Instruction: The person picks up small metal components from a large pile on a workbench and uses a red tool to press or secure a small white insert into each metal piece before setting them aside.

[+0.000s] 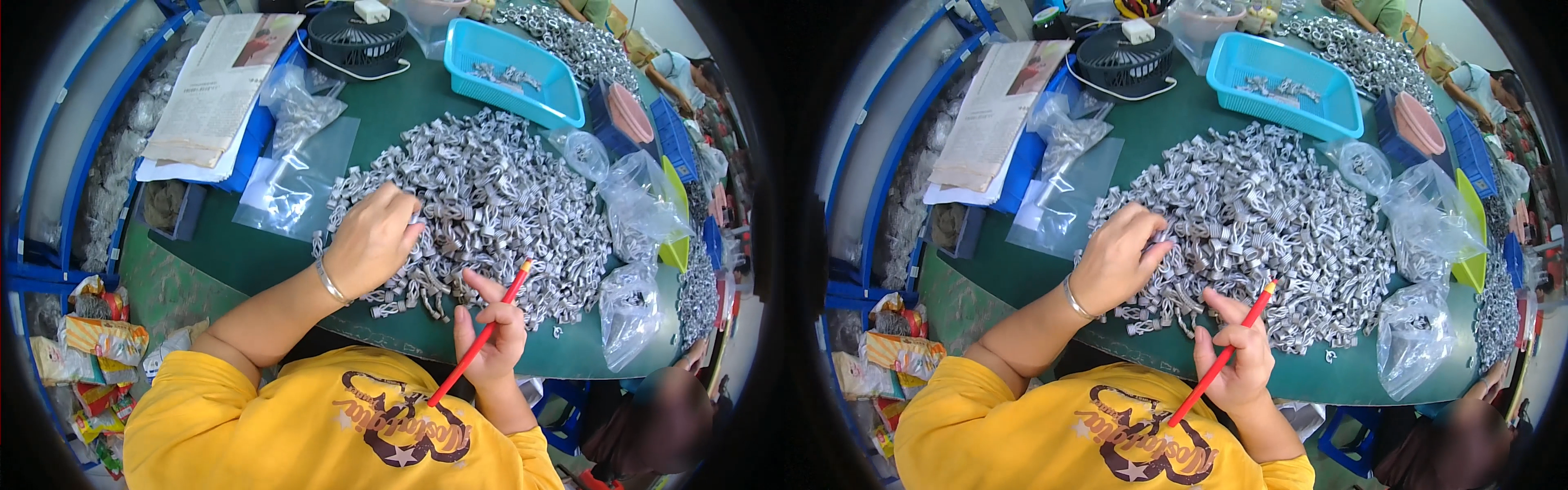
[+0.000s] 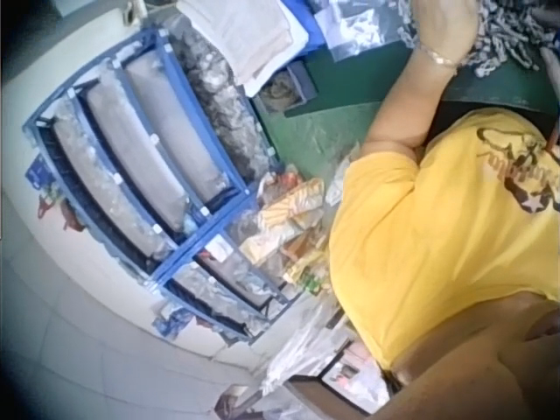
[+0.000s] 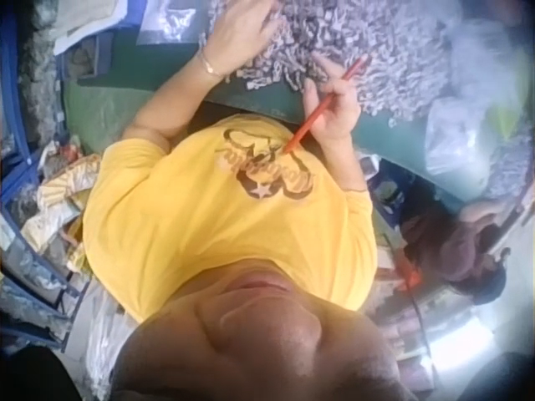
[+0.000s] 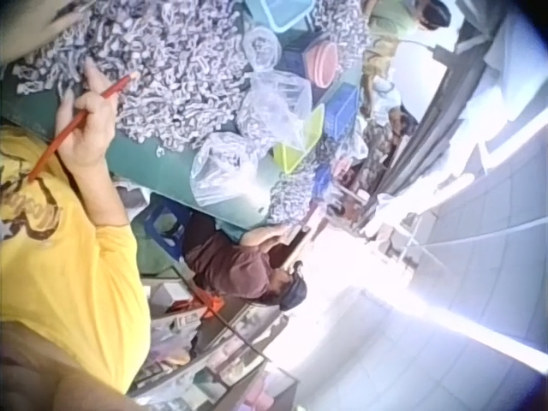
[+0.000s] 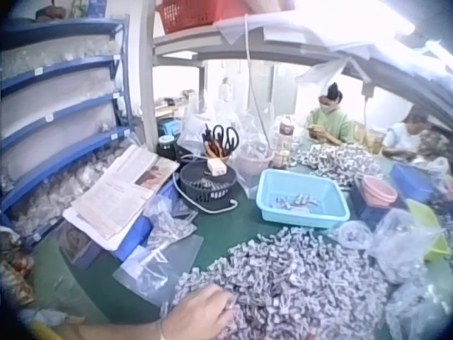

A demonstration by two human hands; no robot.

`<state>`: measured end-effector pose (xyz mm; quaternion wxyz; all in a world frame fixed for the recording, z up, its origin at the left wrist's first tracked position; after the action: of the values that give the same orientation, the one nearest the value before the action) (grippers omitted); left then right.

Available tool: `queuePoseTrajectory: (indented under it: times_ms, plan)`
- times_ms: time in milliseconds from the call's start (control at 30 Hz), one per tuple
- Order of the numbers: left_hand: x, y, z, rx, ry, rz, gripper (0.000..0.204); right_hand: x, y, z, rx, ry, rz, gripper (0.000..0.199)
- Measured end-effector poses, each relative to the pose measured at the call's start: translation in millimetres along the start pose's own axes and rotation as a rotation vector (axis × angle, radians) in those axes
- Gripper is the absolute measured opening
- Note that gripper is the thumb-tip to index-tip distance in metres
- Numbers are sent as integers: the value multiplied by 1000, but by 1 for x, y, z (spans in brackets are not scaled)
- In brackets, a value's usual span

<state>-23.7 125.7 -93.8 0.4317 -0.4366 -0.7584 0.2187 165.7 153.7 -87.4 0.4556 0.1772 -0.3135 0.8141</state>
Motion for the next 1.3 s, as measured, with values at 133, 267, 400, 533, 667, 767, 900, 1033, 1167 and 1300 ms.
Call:
queuePoseTrajectory:
  times_ms: [133, 267, 400, 533, 667, 767, 900, 1033, 1167, 1300]
  plan:
    - [0, -17, 8, -110, -73, -84, 8, 3, -1, -7, 108, 77, -16, 26]
    - [-12, -24, -7, -530, -221, -12, 7, 16, 2, -12, 221, 167, -46, 25]
    - [-19, -26, -25, -729, -162, 4, 7, 29, 5, -11, 386, 193, -10, 29]
    - [-25, -12, -20, -724, -171, -5, 12, 29, 2, -14, 496, 251, 31, 32]
    - [-28, -1, -14, -887, -380, 96, 12, 30, 0, -15, 715, 387, -67, 29]
    - [-26, 4, -13, -985, -495, 147, 12, 34, -1, -14, 763, 437, -120, 26]
    - [-27, 10, -10, -1094, -612, 208, 13, 35, -2, -17, 811, 513, -154, 25]
    - [-14, -3, -22, -1220, -472, 169, 23, 38, 0, -19, 852, 415, -92, 31]
    - [-7, -10, -29, -1339, -496, 175, 26, 35, 4, -23, 819, 343, 7, 33]
    - [-2, -15, -30, -970, -160, 114, 23, 42, 5, -20, 508, 18, 65, 31]
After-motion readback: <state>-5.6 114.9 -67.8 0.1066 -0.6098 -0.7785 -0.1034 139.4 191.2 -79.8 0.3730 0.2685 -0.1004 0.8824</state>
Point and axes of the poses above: each hand's wrist, its own x-axis towards the middle knuckle, its own y-axis out of the palm, z = x × y, the point moved 4 cm from there along x, towards the middle knuckle, and after that the axes turned 1 degree about x, right-handed, at the moved point
